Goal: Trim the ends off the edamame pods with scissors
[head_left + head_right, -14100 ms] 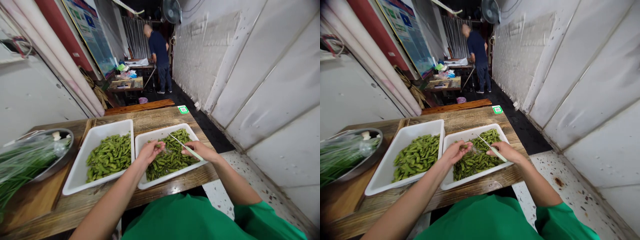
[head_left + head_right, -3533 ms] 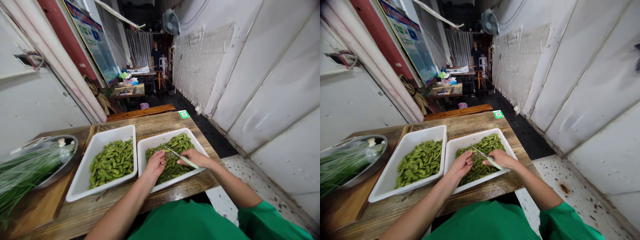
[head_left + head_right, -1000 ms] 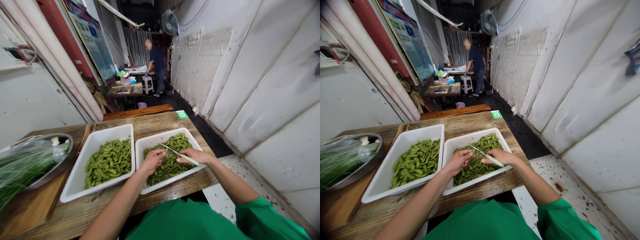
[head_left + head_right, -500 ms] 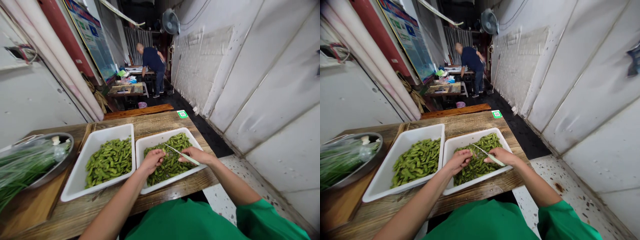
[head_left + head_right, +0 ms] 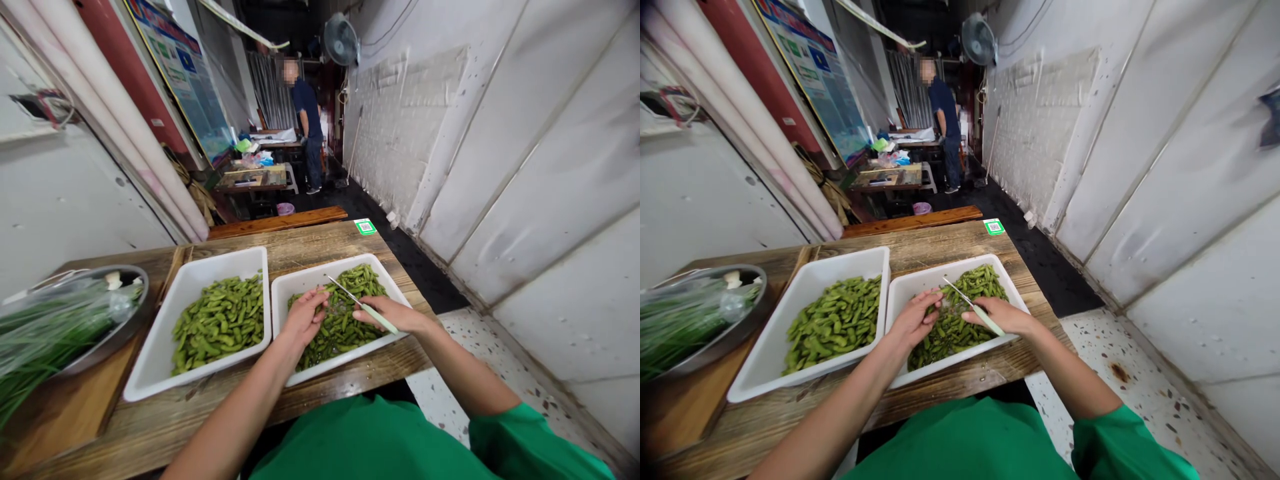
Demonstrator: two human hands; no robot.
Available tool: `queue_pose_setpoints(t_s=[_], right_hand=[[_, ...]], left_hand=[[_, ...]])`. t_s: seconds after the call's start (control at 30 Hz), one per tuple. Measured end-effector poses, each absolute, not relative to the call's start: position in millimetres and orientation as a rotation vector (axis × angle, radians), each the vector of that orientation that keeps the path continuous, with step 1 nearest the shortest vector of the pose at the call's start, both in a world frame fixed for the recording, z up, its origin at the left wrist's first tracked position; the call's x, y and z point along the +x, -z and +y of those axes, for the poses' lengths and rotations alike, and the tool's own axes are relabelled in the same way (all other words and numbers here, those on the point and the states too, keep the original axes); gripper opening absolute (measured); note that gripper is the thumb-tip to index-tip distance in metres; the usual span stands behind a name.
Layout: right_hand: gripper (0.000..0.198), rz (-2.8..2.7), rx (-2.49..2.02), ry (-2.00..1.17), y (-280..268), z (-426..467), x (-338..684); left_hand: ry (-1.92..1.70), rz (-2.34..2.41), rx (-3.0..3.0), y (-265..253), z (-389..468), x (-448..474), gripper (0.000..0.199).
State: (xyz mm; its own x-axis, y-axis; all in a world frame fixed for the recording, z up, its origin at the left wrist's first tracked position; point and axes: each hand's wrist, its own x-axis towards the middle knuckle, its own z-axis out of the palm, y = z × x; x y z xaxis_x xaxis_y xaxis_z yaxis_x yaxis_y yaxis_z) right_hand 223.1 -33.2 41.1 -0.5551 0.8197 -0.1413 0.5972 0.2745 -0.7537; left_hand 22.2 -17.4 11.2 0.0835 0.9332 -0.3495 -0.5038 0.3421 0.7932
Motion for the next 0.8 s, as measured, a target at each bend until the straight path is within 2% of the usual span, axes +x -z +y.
queue_pose_setpoints(t_s=[0.2, 0.5, 0.8], right_hand=[[0.045, -2.234, -1.265, -1.248, -38, -35, 217], [0.044, -2.254, -1.384, -1.151, -38, -27, 222], [0.035, -1.88, -1.36, -1.417, -24, -30, 241]], left_hand=[[-1.175, 0.958, 0.563, -8, -21, 28, 0.023], [-1.177, 1.085, 0.554, -11, -15, 13, 0.018], [-0.879, 1.206, 0.754, -11, 21, -10, 0.006]])
